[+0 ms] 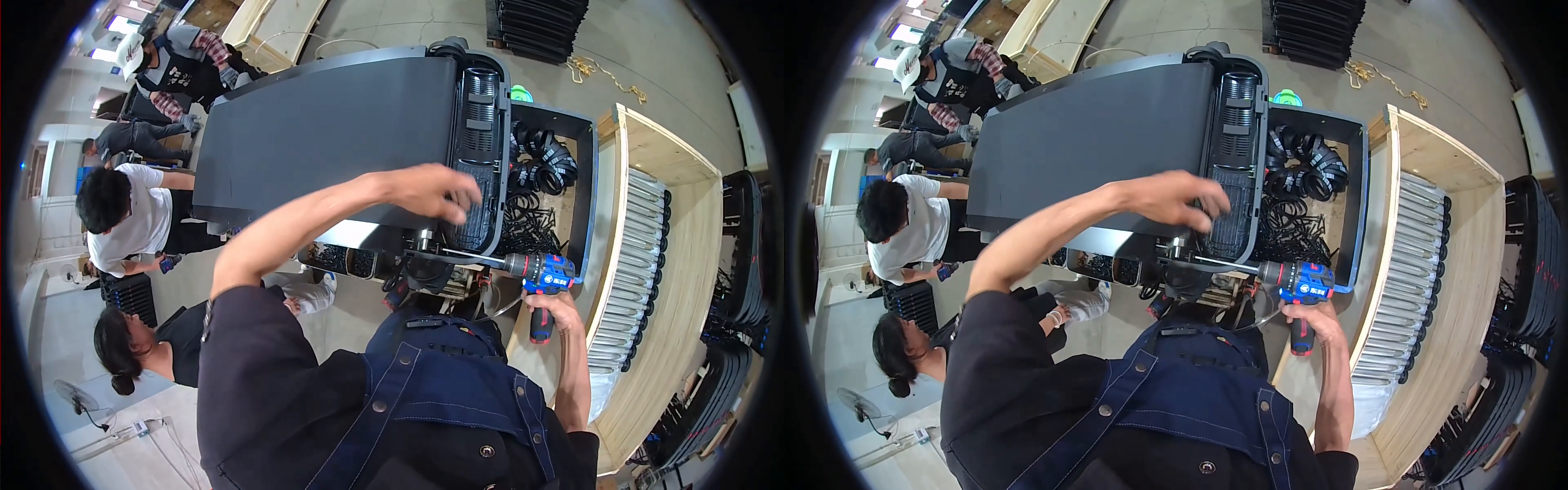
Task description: Assemble a motorized treadmill by installing components and securing parts with power tools.
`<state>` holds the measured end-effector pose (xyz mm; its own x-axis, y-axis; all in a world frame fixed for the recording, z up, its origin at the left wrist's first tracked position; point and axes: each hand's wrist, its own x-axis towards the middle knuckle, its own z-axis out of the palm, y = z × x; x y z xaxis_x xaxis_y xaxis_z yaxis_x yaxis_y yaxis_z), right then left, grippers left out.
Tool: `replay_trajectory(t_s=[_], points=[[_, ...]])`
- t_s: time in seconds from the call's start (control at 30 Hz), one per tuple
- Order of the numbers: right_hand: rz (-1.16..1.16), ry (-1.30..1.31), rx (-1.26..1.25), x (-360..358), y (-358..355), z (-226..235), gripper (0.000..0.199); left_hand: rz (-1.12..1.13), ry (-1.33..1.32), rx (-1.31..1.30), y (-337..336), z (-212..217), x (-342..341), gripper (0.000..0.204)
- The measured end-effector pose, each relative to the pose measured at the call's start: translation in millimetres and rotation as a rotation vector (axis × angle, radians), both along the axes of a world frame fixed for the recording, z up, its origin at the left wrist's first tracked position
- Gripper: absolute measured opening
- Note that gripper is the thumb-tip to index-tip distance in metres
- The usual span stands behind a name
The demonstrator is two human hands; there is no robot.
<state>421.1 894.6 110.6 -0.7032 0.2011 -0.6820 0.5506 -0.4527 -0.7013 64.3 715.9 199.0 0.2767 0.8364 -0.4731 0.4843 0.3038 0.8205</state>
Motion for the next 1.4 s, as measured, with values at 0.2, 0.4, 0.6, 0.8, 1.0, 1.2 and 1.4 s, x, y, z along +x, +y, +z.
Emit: replay_trajectory(t_s=[0.2, 0.4, 0.6, 0.8, 1.0, 1.2, 1.4], points=[[0.030, 0.031, -0.072, -5.0, 10.0, -8.5, 0.034, 0.749, 0.467, 0.331, -98.6, 0.7, 13.4, 0.039], [0.051, 0.014, -0.081, -10.4, 10.4, -3.2, 0.032, 0.872, 0.748, 0.501, -149.9, -61.8, 74.3, 0.043], [0.092, 0.032, -0.079, -11.6, 19.3, -18.5, 0.034, 1.092, 0.832, 0.523, -131.1, -67.1, 86.9, 0.045], [0.101, 0.015, -0.060, -13.8, 19.5, -16.3, 0.038, 1.054, 0.914, 0.593, -125.3, -85.4, 100.1, 0.035], [0.097, 0.028, -0.079, -8.7, 21.7, -24.0, 0.044, 1.013, 0.977, 0.706, -122.7, -93.3, 97.8, 0.024], [0.092, 0.032, -0.086, -10.8, 19.8, -23.0, 0.043, 0.985, 0.960, 0.742, -128.0, -102.7, 95.1, 0.025], [0.124, 0.009, -0.046, -9.1, 18.2, -23.1, 0.045, 0.983, 0.899, 0.769, -130.0, -101.6, 91.5, 0.024]])
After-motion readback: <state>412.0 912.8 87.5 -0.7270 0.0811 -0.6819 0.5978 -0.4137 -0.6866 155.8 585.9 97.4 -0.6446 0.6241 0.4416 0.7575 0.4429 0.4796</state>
